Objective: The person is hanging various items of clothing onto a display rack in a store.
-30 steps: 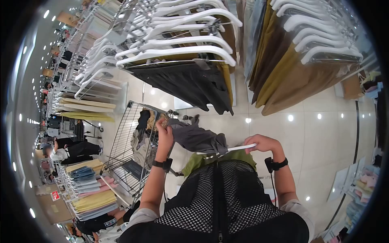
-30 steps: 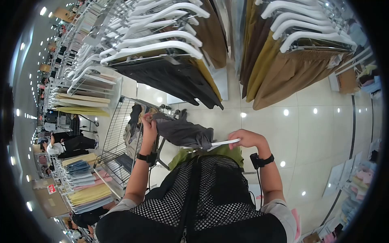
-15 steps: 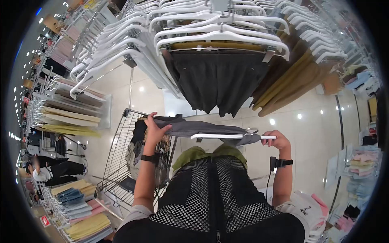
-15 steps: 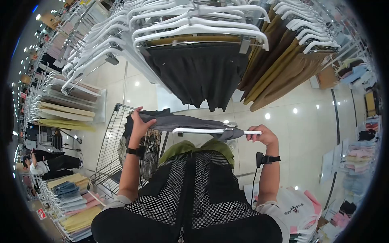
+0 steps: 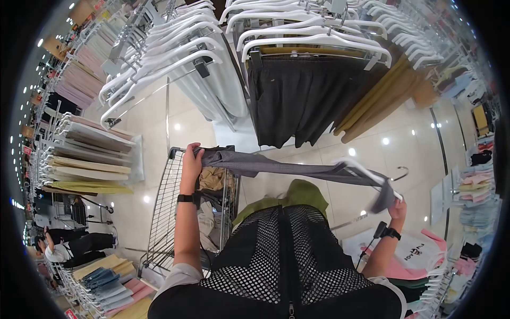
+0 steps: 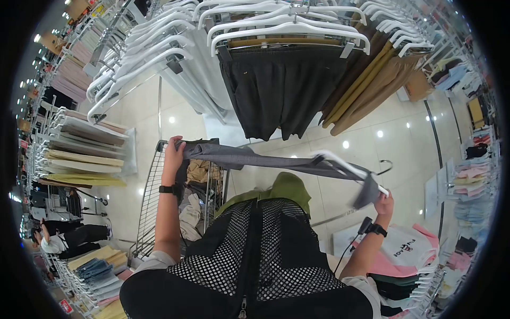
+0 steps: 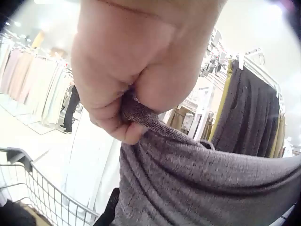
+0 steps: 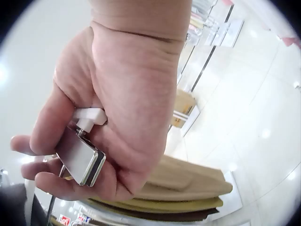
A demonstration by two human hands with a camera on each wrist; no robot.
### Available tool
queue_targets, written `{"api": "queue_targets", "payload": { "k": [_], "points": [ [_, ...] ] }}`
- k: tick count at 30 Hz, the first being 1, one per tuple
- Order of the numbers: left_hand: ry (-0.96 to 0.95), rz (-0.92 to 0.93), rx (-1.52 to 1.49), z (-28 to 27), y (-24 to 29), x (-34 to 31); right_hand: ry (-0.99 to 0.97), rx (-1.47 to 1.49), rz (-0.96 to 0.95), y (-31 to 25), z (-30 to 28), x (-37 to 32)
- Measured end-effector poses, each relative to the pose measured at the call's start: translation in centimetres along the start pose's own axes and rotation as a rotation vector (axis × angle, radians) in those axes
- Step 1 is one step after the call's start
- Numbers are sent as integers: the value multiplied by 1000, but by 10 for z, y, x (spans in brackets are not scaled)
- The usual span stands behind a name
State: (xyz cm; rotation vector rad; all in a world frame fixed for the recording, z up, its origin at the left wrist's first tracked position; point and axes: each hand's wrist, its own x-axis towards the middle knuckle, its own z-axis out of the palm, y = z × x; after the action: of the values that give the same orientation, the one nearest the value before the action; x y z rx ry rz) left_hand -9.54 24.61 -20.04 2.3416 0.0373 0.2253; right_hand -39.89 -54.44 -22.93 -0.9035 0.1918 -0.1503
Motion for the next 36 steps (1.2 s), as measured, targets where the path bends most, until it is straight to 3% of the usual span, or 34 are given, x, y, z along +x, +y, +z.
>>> {"api": "queue_targets", "payload": {
  "k": [1, 2, 7, 9, 13, 15, 17, 19, 21, 23, 25, 27, 29, 33, 36],
  "points": [
    [-65, -34, 19, -4, 1, 2, -22, 19, 103, -15, 11, -9],
    [-127, -67, 37, -7, 1, 1, 1, 14, 46, -21, 8, -16],
    [-79, -80, 184, -8, -2, -10, 179, 49, 22, -54, -4, -32],
    [-81, -103, 284, -6, 4, -17, 234, -18, -138, -55, -1, -20],
    [-180, -168, 201, 3, 27, -29, 187, -3, -52, -39, 0, 22],
    [-253, -116, 24, 9, 45, -33, 156, 2, -17, -27, 1, 44],
    [-243, -105, 45, 14, 69, -36, 70, -115, 95, -15, -2, 69],
    [-440, -153, -130, 14, 109, -37, 83, -199, 127, -8, 5, 92],
    [-435, -120, -78, 23, 133, -37, -55, -345, 317, -10, 18, 114],
    [-572, -121, -2, 26, 179, -33, -133, -382, 382, -10, 19, 139],
    [-581, -35, 62, 44, 186, -32, -182, -637, 583, -13, 35, 157],
    [-560, -57, 252, 56, 225, -32, -220, -690, 624, -21, 48, 175],
    [-486, -58, 282, 75, 236, -36, -396, -797, 732, -33, 61, 193],
    [-361, -72, 468, 97, 284, -42, -540, -600, 666, -41, 52, 214],
    [-244, -7, 310, 118, 298, -52, -728, -104, 623, -14, 38, 236]
  ]
}}
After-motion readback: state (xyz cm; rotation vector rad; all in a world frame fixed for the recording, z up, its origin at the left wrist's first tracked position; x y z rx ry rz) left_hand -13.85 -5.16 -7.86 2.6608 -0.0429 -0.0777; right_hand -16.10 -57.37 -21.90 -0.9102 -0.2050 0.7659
